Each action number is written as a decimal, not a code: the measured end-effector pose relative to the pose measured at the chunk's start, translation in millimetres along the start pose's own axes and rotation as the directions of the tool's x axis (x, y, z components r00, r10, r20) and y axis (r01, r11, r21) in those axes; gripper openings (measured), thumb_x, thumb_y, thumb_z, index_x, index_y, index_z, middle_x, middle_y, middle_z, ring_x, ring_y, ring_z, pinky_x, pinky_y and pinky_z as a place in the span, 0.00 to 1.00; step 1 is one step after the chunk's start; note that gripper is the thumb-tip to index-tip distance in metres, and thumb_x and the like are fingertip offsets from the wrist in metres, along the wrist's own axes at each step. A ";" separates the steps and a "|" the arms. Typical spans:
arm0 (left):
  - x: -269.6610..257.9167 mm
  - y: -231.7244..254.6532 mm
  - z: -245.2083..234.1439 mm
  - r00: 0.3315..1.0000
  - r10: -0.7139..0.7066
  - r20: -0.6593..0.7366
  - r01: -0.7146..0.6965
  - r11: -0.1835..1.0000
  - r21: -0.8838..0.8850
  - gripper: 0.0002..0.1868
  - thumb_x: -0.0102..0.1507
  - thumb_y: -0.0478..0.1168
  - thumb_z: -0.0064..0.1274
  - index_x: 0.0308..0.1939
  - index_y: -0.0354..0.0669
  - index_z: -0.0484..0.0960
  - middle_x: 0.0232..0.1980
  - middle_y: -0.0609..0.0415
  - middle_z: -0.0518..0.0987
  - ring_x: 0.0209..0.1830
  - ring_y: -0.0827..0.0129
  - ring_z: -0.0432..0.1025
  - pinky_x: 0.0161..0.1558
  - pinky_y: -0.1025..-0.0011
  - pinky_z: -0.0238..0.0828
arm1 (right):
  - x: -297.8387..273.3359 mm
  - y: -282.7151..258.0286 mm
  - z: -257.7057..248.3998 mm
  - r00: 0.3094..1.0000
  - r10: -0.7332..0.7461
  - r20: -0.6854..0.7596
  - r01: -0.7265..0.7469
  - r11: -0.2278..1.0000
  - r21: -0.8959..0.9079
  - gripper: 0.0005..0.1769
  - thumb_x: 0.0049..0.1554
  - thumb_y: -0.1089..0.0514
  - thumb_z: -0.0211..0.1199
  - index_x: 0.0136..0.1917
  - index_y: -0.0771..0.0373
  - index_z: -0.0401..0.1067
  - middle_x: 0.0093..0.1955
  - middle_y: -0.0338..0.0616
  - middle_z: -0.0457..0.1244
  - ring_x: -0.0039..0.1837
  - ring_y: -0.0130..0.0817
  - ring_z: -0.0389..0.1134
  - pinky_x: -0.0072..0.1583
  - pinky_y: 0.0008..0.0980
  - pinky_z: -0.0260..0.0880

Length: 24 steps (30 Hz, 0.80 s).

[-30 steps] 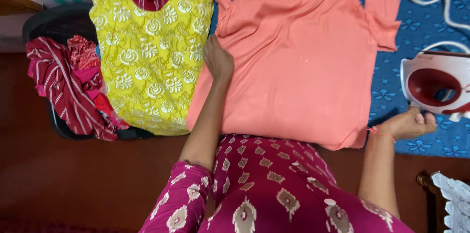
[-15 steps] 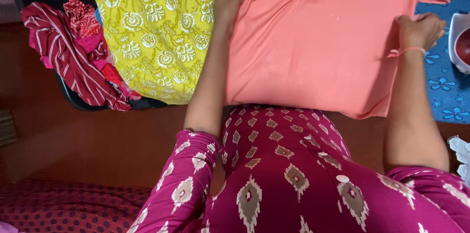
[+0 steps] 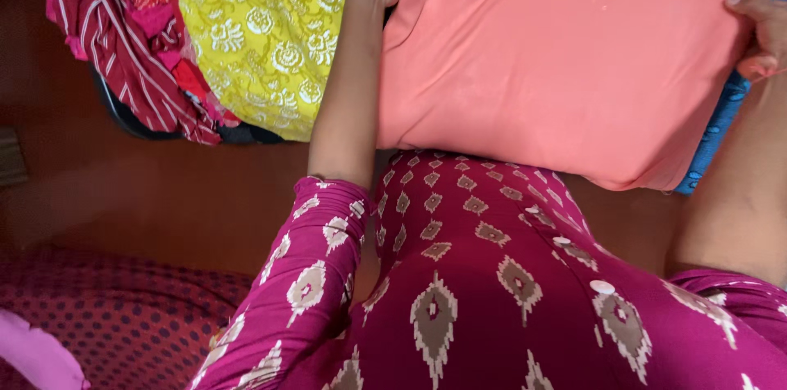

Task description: The person irons a peach-colored long-sleeved top laid flat on a blue patterned surface. They repeatedly smooth the fabric with their hands and pass a red and white iron over the body and sleeves, then fold the garment at the end.

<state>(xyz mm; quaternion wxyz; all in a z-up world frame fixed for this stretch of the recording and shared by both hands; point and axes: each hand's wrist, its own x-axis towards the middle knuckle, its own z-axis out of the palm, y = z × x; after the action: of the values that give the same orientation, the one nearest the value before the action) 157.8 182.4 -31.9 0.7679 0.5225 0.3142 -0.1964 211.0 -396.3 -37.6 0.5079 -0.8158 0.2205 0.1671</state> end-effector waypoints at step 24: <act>-75.0 -59.9 6.7 0.667 0.679 -0.306 -0.149 0.524 0.839 0.15 0.65 0.38 0.54 0.54 0.41 0.80 0.54 0.49 0.81 0.55 0.59 0.76 0.61 0.61 0.73 | 28.0 -13.4 37.2 0.985 -0.173 -0.025 0.167 0.973 -0.156 0.26 0.61 0.54 0.69 0.63 0.63 0.58 0.65 0.48 0.54 0.63 0.41 0.51 0.62 0.43 0.47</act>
<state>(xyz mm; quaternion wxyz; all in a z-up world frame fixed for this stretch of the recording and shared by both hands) 67.5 151.6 -19.3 0.3567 0.8868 0.2850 0.0718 240.0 -362.9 -57.3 0.4517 -0.8714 0.1459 0.1240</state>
